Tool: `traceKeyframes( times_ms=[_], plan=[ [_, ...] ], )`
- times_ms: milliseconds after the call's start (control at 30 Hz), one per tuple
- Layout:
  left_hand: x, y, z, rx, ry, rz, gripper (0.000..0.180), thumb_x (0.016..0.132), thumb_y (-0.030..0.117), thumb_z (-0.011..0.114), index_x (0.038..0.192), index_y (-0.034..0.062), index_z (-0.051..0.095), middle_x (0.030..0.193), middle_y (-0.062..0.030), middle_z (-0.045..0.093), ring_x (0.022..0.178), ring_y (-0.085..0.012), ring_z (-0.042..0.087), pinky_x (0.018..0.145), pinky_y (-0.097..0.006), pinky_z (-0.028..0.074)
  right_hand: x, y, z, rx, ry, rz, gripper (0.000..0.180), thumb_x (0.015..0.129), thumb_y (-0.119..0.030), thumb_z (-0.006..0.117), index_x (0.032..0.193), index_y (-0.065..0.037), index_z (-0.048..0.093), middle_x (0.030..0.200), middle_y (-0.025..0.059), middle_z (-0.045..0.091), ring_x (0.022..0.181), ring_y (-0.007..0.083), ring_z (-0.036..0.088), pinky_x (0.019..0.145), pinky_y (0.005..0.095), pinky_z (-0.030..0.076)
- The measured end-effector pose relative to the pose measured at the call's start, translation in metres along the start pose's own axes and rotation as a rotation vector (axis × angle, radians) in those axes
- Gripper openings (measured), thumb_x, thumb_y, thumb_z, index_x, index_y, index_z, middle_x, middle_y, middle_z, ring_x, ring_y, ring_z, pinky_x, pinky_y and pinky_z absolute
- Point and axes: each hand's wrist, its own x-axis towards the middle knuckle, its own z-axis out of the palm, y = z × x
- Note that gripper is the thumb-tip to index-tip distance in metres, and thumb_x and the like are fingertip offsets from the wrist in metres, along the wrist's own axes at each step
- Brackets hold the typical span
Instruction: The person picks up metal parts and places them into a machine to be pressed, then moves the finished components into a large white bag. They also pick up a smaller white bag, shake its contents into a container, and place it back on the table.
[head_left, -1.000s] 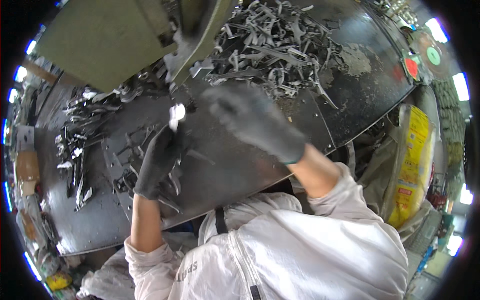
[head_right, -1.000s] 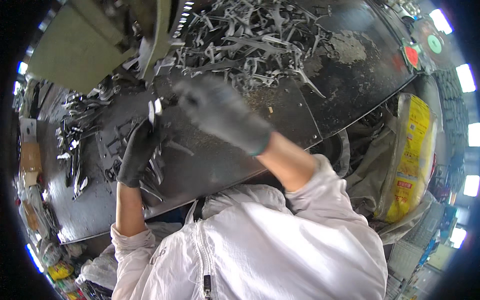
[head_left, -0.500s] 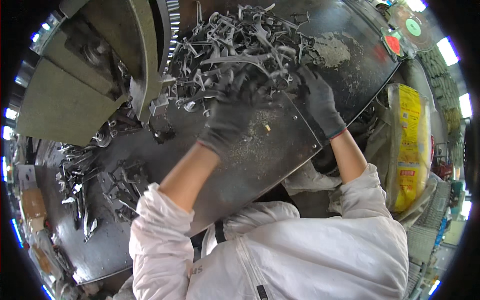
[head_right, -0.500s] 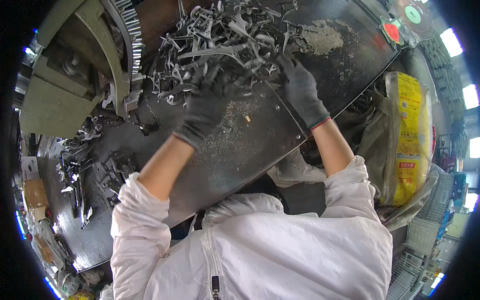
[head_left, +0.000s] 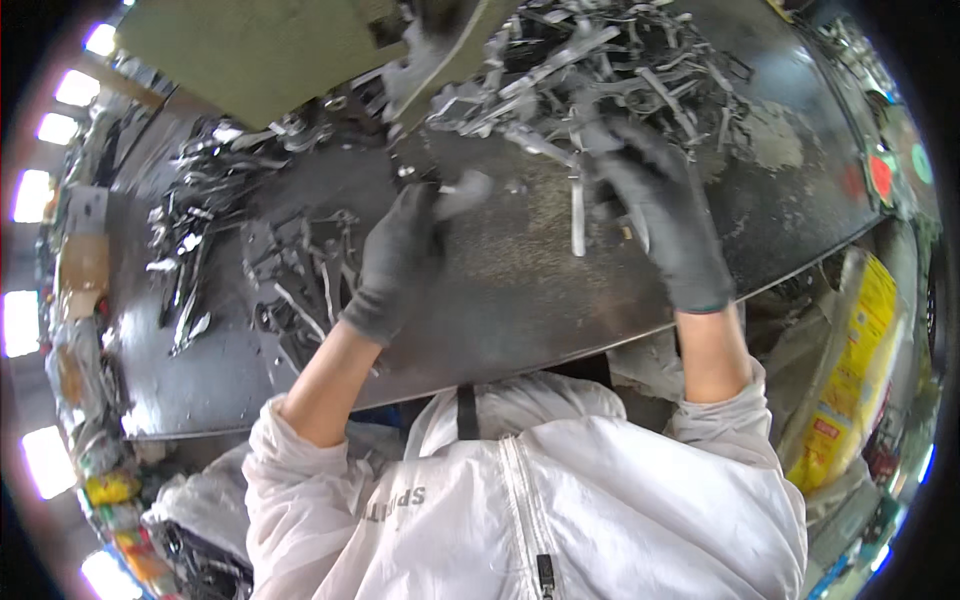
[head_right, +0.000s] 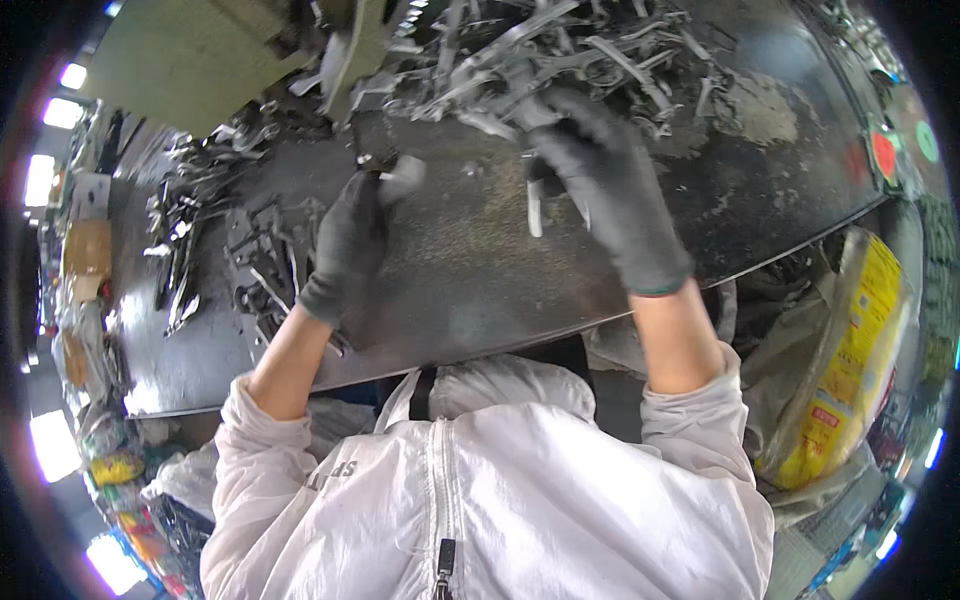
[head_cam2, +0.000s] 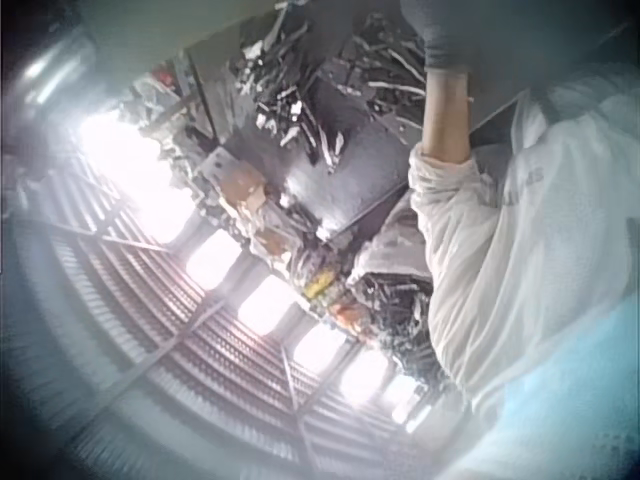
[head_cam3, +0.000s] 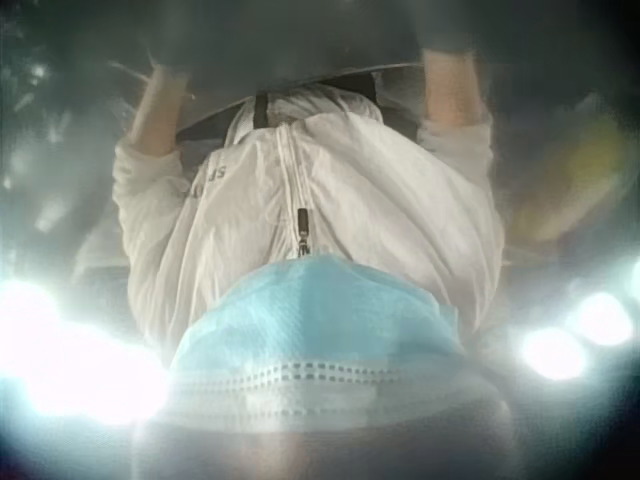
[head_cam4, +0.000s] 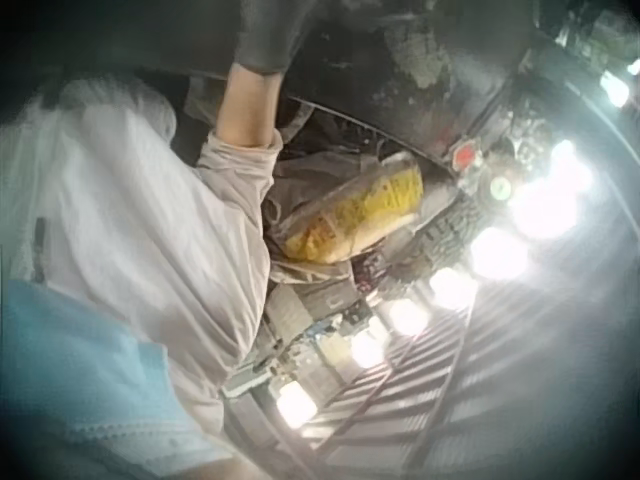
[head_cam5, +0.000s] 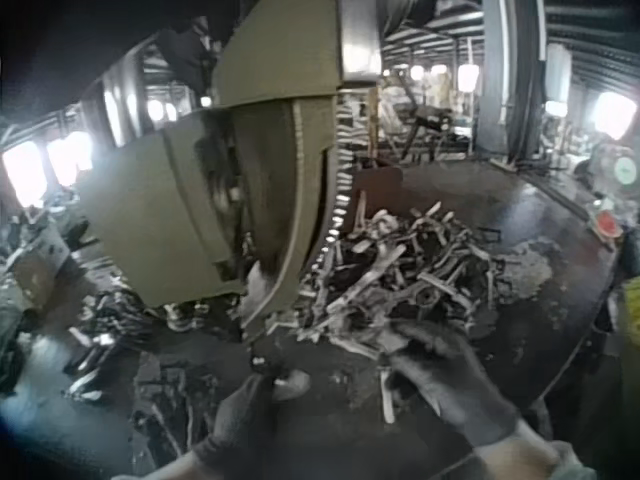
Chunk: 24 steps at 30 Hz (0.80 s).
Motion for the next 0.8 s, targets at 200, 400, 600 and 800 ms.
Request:
traceKeyframes(
  times_ms=[200, 400, 600, 800],
  plan=[
    [-0.045, -0.048, -0.053, -0.78, -0.008, -0.652, 0.046, 0.108, 0.036, 0.056, 0.135, -0.0019, 0.056, 0.116, -0.0064, 0.069, 0.101, -0.0189, 0.066, 0.082, -0.032, 0.052, 0.052, 0.056, 0.125, 0.507, -0.165, 0.235, 0.024, 0.1, -0.013, 0.067, 0.119, 0.002, 0.067, 0.099, 0.0094, 0.075, 0.08, 0.0142, 0.072, 0.065, 0.0248, 0.058],
    [-0.013, -0.045, -0.059, -1.054, -0.116, -0.62, 0.042, 0.11, 0.032, 0.053, 0.136, -0.0013, 0.056, 0.108, -0.0079, 0.071, 0.087, -0.0124, 0.07, 0.067, -0.025, 0.052, 0.06, 0.049, 0.148, 0.403, -0.347, 0.197, 0.024, 0.101, -0.012, 0.066, 0.121, 0.0, 0.07, 0.103, 0.0069, 0.075, 0.083, 0.0132, 0.071, 0.069, 0.0243, 0.058],
    [0.006, -0.063, -0.06, -0.921, -0.207, -0.66, 0.039, 0.11, 0.029, 0.051, 0.13, -0.0037, 0.061, 0.108, -0.01, 0.072, 0.089, -0.0155, 0.07, 0.08, -0.029, 0.056, 0.068, 0.066, 0.166, 0.154, -0.329, -0.011, 0.025, 0.102, -0.017, 0.067, 0.122, -0.002, 0.07, 0.104, 0.0049, 0.074, 0.086, 0.0089, 0.068, 0.074, 0.0254, 0.057],
    [0.012, -0.065, -0.078, -0.862, -0.257, -0.505, 0.042, 0.109, 0.034, 0.055, 0.119, -0.0052, 0.067, 0.099, -0.01, 0.073, 0.083, -0.0103, 0.066, 0.074, -0.029, 0.054, 0.063, 0.054, 0.169, 0.105, -0.312, 0.055, 0.03, 0.102, -0.021, 0.068, 0.122, 0.001, 0.069, 0.103, 0.005, 0.074, 0.085, 0.0094, 0.068, 0.078, 0.0283, 0.055]
  ],
)
